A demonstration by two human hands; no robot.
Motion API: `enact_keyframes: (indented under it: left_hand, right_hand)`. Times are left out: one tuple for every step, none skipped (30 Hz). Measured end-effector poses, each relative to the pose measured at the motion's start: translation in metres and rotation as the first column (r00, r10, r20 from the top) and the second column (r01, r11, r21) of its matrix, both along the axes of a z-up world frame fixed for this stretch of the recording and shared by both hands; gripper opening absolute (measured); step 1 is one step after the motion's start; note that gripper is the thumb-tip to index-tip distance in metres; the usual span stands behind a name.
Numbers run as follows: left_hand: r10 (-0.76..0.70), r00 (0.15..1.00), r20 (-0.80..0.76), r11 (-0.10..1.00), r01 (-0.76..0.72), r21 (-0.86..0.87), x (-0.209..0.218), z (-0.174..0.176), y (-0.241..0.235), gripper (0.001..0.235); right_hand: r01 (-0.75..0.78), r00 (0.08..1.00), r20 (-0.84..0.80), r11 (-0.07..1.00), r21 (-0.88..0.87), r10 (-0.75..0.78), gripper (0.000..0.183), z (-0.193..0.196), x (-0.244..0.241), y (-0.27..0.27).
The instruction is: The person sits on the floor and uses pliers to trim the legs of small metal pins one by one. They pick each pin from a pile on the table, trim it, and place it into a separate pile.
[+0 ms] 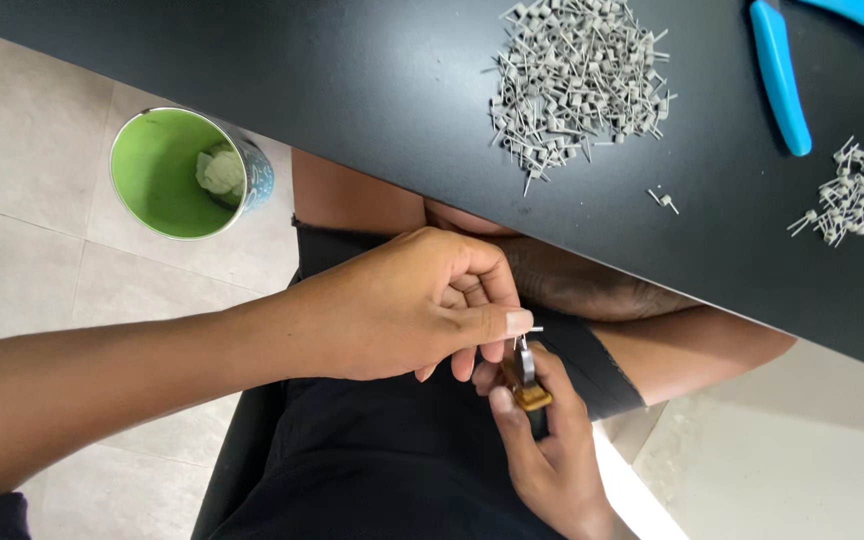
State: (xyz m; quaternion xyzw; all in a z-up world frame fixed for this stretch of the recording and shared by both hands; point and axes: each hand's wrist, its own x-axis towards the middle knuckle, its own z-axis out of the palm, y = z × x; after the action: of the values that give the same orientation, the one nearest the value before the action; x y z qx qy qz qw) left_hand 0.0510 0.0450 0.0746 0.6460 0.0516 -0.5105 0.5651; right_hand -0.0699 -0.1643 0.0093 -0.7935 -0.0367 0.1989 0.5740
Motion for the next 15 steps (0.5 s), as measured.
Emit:
enact_keyframes:
  left_hand:
    - [-0.003, 1.0, -0.002, 1.0, 0.003, -0.002, -0.003, -0.003, -0.001, 0.021]
    - [0.038, 0.999, 0.017, 0.999, -0.037, -0.029, -0.007, -0.006, -0.002, 0.02]
    - [0.08, 0.996, 0.036, 0.995, -0.078, -0.058, -0.01, -0.01, -0.003, 0.019]
    - [0.079, 0.996, 0.034, 0.995, -0.077, -0.06, -0.009, -0.008, -0.002, 0.019]
    - [0.07, 0.998, 0.011, 0.997, -0.069, -0.038, -0.008, -0.006, -0.002, 0.019]
    - [0.061, 0.998, -0.012, 0.998, -0.061, -0.016, -0.008, -0.004, -0.001, 0.019]
    - [0.063, 0.998, -0.013, 0.998, -0.063, -0.016, -0.009, -0.004, -0.001, 0.019]
    - [0.063, 0.998, -0.008, 0.998, -0.064, -0.013, -0.009, -0.005, -0.001, 0.019]
    - [0.064, 0.998, -0.005, 0.998, -0.064, -0.011, -0.01, -0.006, -0.001, 0.02]
    - [0.065, 0.998, -0.009, 0.998, -0.065, -0.011, -0.012, -0.008, -0.001, 0.02]
    - [0.064, 0.998, 0.008, 0.998, -0.064, -0.016, -0.012, -0.009, -0.001, 0.019]
    - [0.064, 0.998, 0.024, 0.998, -0.063, -0.02, -0.013, -0.011, -0.001, 0.019]
    - [0.064, 0.998, 0.023, 0.998, -0.063, -0.02, -0.015, -0.015, -0.002, 0.019]
    - [0.087, 0.995, 0.053, 0.995, -0.084, -0.058, -0.017, -0.019, -0.002, 0.019]
    - [0.111, 0.99, 0.082, 0.99, -0.103, -0.096, -0.019, -0.023, -0.002, 0.019]
  right_hand:
    - [0.003, 1.0, -0.002, 1.0, -0.002, -0.003, 0.024, 0.001, 0.001, 0.0]
    - [-0.028, 1.0, 0.009, 1.0, -0.007, 0.028, 0.025, 0.001, 0.002, 0.0]
    - [-0.061, 0.998, 0.02, 0.998, -0.012, 0.061, 0.026, 0.002, 0.003, 0.001]
    - [-0.06, 0.998, 0.019, 0.998, -0.014, 0.06, 0.026, 0.003, 0.004, 0.001]
    - [-0.044, 0.999, -0.006, 0.997, -0.064, 0.044, 0.026, 0.004, 0.005, 0.002]
    - [-0.031, 0.999, -0.031, 0.993, -0.113, 0.027, 0.027, 0.004, 0.005, 0.003]
    - [-0.033, 0.999, -0.032, 0.993, -0.114, 0.029, 0.027, 0.004, 0.005, 0.003]
    - [-0.037, 0.999, -0.015, 0.991, -0.129, 0.035, 0.028, 0.003, 0.006, 0.003]
    - [-0.041, 0.999, -0.001, 0.989, -0.144, 0.041, 0.03, 0.002, 0.005, 0.002]
    - [-0.043, 0.999, -0.004, 0.989, -0.145, 0.043, 0.03, 0.002, 0.005, 0.003]
    - [-0.043, 0.999, -0.007, 0.991, -0.13, 0.042, 0.03, 0.001, 0.004, 0.003]
    - [-0.043, 0.999, -0.011, 0.992, -0.115, 0.042, 0.029, 0.001, 0.004, 0.003]
    - [-0.043, 0.999, -0.012, 0.992, -0.116, 0.042, 0.029, -0.001, 0.004, 0.003]
    - [-0.048, 0.999, 0.004, 0.993, -0.106, 0.049, 0.028, -0.002, 0.003, 0.003]
    - [-0.053, 0.998, 0.02, 0.994, -0.096, 0.055, 0.026, -0.004, 0.003, 0.002]
